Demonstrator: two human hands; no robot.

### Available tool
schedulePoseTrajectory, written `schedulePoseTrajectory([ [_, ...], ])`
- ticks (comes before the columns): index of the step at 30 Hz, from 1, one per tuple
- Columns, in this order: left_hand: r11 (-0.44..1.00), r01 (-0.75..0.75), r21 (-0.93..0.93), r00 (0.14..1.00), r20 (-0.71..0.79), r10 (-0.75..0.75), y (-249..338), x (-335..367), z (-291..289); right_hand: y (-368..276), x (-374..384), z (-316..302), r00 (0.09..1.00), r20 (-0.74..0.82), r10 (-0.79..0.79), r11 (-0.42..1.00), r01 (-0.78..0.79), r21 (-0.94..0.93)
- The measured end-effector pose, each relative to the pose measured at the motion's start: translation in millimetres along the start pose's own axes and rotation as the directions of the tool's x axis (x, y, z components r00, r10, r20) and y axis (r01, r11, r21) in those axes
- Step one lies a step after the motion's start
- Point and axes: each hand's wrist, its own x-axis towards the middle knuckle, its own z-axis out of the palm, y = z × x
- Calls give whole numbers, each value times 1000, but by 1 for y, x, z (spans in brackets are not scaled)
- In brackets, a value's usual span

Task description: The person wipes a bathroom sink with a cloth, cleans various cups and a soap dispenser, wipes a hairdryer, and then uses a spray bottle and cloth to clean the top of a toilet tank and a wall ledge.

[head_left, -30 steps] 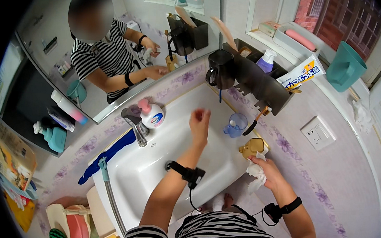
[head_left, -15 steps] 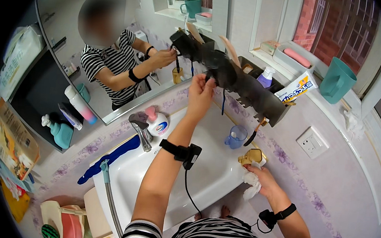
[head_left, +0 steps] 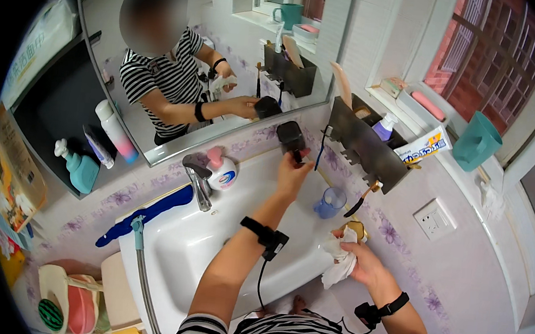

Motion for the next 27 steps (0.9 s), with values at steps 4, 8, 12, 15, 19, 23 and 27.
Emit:
schedulePoseTrajectory([
  [4, 995, -98, 27, 995, -32, 99, -10, 12, 27, -8, -13, 16, 1000, 16, 0, 999, 1, -35],
  [8, 995, -77, 61, 989, -121, 84, -16, 22, 38, -12, -25, 30, 999, -4, -51, 996, 50, -80],
  [12, 958, -231, -170, 965, -167, 203, -12, 27, 42, -24, -34, 51, 994, -39, -97, 970, 86, -229],
  [15, 946, -266, -187, 951, -213, 225, 6, 19, 39, -48, -30, 75, 953, -81, -290, 875, 230, -427],
  [19, 936, -322, -142, 932, -219, 288, 25, -2, 18, -107, -1, 113, 538, 496, -682, -270, 446, -854],
  [23, 929, -309, -201, 939, -217, 266, 30, -25, 1, -162, 53, 150, 445, 812, -378, -846, 190, -499],
  [27, 912, -302, -278, 939, -253, 234, 36, -42, -7, -195, 136, 131, 527, 829, -188, -939, 151, -309],
])
